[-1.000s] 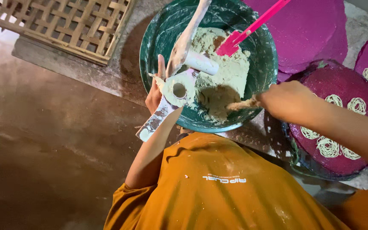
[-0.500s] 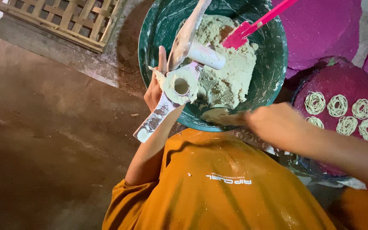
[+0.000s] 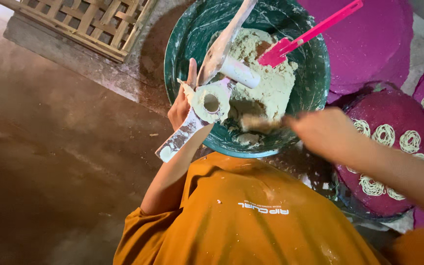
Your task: The person uses a manual dough extruder to pipe spiral-shaped dough onto purple circular mats. They repeatedly scoop dough into the extruder, squeeze it out in spirals, and place the filled mats aside.
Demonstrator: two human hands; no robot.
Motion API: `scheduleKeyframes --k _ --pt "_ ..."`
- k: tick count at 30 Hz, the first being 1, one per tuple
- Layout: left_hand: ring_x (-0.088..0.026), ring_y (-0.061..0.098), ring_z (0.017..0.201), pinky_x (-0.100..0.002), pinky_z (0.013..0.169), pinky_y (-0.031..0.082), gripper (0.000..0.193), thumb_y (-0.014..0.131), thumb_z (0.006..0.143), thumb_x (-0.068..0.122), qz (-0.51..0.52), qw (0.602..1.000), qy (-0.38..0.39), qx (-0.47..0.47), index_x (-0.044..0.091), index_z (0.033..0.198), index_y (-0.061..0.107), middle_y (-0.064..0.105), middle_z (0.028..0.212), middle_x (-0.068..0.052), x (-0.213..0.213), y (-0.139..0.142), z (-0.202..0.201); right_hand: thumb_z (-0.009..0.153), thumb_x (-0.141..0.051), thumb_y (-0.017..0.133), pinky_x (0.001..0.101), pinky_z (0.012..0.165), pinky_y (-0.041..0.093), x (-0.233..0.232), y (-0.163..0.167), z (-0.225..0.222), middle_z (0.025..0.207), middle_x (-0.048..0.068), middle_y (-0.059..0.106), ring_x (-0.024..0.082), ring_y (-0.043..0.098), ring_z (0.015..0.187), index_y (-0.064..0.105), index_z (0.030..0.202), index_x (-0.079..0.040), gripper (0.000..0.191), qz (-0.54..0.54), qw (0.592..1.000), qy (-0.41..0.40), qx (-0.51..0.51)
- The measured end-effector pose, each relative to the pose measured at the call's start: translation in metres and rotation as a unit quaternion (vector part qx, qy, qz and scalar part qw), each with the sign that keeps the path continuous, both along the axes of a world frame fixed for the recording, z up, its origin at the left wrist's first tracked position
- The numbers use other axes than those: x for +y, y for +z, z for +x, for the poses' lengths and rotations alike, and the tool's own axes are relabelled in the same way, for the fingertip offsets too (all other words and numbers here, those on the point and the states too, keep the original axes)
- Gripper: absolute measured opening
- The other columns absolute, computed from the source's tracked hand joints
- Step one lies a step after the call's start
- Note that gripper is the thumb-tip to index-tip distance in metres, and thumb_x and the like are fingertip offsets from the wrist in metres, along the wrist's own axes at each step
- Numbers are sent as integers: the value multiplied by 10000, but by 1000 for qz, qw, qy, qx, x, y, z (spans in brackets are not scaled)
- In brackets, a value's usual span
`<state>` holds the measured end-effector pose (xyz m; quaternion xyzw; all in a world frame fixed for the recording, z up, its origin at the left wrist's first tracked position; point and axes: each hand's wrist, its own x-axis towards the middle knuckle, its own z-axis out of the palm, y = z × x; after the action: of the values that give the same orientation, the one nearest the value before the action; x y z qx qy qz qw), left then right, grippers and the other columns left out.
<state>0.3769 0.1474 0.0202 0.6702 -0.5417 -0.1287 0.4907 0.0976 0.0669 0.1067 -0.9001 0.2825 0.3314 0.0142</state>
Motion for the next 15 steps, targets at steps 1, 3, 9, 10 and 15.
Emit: scheduleKeyframes --k 1,3,9,10,15 --pt "-162 713 1213 -245 950 566 340 710 979 181 8 1000 0 11 91 1305 689 456 1631 -26 0 0 0 865 -190 572 395 492 571 -12 -2 5 893 82 684 258 729 646 570 1398 -220 534 -32 999 27 -28" --pt "-143 718 1182 -238 937 559 395 707 980 190 25 999 9 25 97 1359 649 470 1623 -18 -1 1 -1 872 -133 554 380 463 557 -33 -11 17 936 89 670 249 723 626 558 1425 -201 557 -83 990 75 -81" --pt "-152 692 1215 -233 989 547 458 754 962 230 -59 997 34 -33 213 1373 552 427 1646 18 1 2 -3 971 -148 492 355 440 534 -65 -59 41 915 45 676 207 707 577 566 1390 -164 425 -121 980 140 -75" --pt "-150 700 1177 -236 967 544 584 761 944 239 -7 999 35 -13 189 1466 504 444 1636 2 2 2 -3 964 -145 490 352 443 530 -66 -66 40 875 34 681 201 706 580 578 1373 -155 419 -135 971 171 -95" --pt "-165 694 1251 -250 1017 534 687 801 929 210 -13 999 27 22 167 1545 500 448 1647 -29 3 -3 -5 1023 -163 429 317 426 537 -56 -84 20 665 13 688 162 720 533 586 1291 -68 324 -95 973 210 24"
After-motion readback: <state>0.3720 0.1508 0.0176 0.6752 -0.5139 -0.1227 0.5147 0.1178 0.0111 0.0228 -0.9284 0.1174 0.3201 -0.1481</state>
